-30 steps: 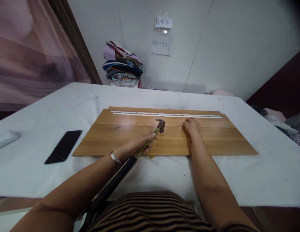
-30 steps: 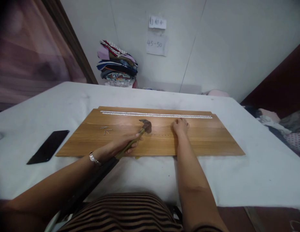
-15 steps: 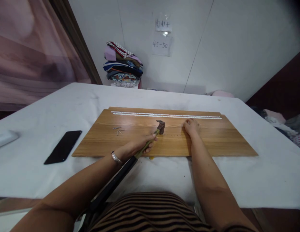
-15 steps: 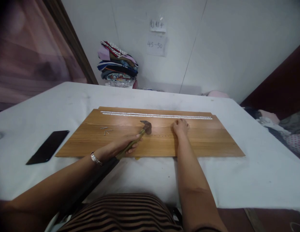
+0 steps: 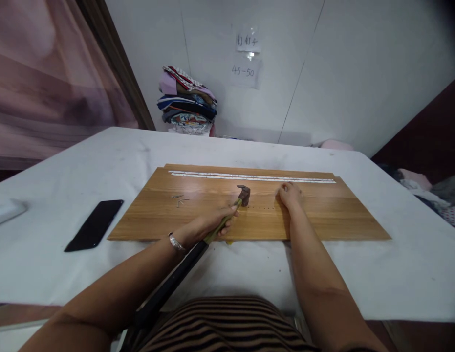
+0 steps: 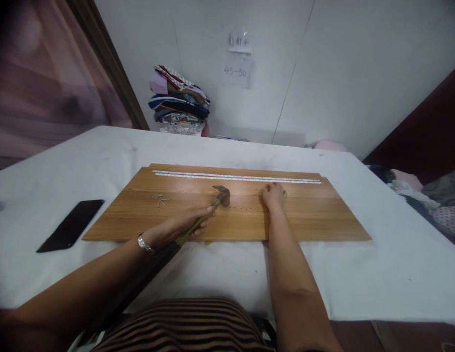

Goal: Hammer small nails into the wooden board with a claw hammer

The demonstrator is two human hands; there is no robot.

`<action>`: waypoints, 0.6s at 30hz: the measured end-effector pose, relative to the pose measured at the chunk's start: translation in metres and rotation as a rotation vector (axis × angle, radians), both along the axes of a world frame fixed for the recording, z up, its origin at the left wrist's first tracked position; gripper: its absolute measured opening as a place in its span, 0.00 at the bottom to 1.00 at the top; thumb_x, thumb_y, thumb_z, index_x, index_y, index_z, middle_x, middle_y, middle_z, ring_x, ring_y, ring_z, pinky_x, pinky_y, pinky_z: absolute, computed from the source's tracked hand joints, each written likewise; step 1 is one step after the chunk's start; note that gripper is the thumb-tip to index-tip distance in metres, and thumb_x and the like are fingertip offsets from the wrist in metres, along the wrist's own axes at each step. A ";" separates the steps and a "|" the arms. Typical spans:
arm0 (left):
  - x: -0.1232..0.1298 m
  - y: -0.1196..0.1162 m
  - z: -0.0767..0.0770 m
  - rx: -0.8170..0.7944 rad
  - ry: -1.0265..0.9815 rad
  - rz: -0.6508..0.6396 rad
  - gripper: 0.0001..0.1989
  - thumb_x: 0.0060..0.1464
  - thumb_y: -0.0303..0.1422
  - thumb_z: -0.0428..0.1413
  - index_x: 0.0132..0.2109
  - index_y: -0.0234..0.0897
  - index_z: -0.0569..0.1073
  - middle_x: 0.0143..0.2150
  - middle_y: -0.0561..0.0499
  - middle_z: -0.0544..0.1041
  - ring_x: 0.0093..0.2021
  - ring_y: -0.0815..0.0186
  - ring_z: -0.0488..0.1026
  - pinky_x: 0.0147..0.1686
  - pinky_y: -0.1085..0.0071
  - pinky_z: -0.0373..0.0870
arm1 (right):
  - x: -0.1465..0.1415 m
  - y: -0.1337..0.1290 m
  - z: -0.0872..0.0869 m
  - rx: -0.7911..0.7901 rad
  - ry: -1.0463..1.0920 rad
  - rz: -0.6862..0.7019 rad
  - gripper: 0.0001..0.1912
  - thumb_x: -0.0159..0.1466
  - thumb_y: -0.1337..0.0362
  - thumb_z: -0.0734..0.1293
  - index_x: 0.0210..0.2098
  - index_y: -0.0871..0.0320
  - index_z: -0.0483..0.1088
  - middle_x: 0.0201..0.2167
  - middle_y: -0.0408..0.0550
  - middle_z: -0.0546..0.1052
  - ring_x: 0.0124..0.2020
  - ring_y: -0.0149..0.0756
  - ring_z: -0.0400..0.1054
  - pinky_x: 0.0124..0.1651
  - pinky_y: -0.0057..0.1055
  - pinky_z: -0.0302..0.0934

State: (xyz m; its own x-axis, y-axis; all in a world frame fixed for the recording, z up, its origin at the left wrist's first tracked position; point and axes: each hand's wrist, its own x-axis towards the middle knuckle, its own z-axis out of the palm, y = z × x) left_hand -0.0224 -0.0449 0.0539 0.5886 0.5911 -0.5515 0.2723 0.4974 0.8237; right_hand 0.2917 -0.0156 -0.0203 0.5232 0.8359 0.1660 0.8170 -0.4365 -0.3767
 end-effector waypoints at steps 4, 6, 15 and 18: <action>0.000 0.000 0.004 0.013 -0.001 0.015 0.21 0.60 0.53 0.53 0.44 0.38 0.67 0.22 0.62 0.62 0.16 0.75 0.55 0.18 0.74 0.48 | 0.000 0.001 -0.001 -0.001 0.002 0.000 0.16 0.64 0.63 0.59 0.43 0.55 0.77 0.52 0.55 0.76 0.56 0.48 0.65 0.59 0.44 0.56; 0.000 0.000 0.006 0.028 -0.018 0.014 0.22 0.59 0.54 0.54 0.44 0.38 0.67 0.22 0.62 0.62 0.16 0.75 0.55 0.18 0.74 0.48 | 0.000 0.001 -0.001 -0.003 0.003 0.003 0.16 0.64 0.63 0.59 0.43 0.56 0.77 0.53 0.56 0.76 0.57 0.48 0.65 0.59 0.44 0.56; 0.000 -0.002 0.004 -0.001 0.031 0.036 0.19 0.63 0.50 0.50 0.44 0.37 0.67 0.21 0.62 0.62 0.16 0.74 0.56 0.18 0.74 0.47 | 0.000 0.001 0.000 -0.008 0.006 0.006 0.16 0.64 0.64 0.59 0.44 0.56 0.78 0.52 0.56 0.76 0.57 0.49 0.65 0.59 0.44 0.56; 0.000 -0.002 0.007 0.022 0.000 0.030 0.17 0.65 0.47 0.48 0.43 0.37 0.67 0.21 0.61 0.61 0.16 0.74 0.56 0.18 0.74 0.48 | 0.000 0.001 0.000 -0.004 0.009 0.007 0.16 0.64 0.64 0.60 0.44 0.57 0.78 0.52 0.57 0.76 0.57 0.49 0.65 0.59 0.45 0.55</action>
State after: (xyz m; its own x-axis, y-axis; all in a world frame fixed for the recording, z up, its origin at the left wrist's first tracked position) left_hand -0.0220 -0.0466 0.0604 0.5706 0.6203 -0.5381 0.2571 0.4874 0.8345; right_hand 0.2919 -0.0144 -0.0207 0.5185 0.8404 0.1580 0.8168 -0.4320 -0.3825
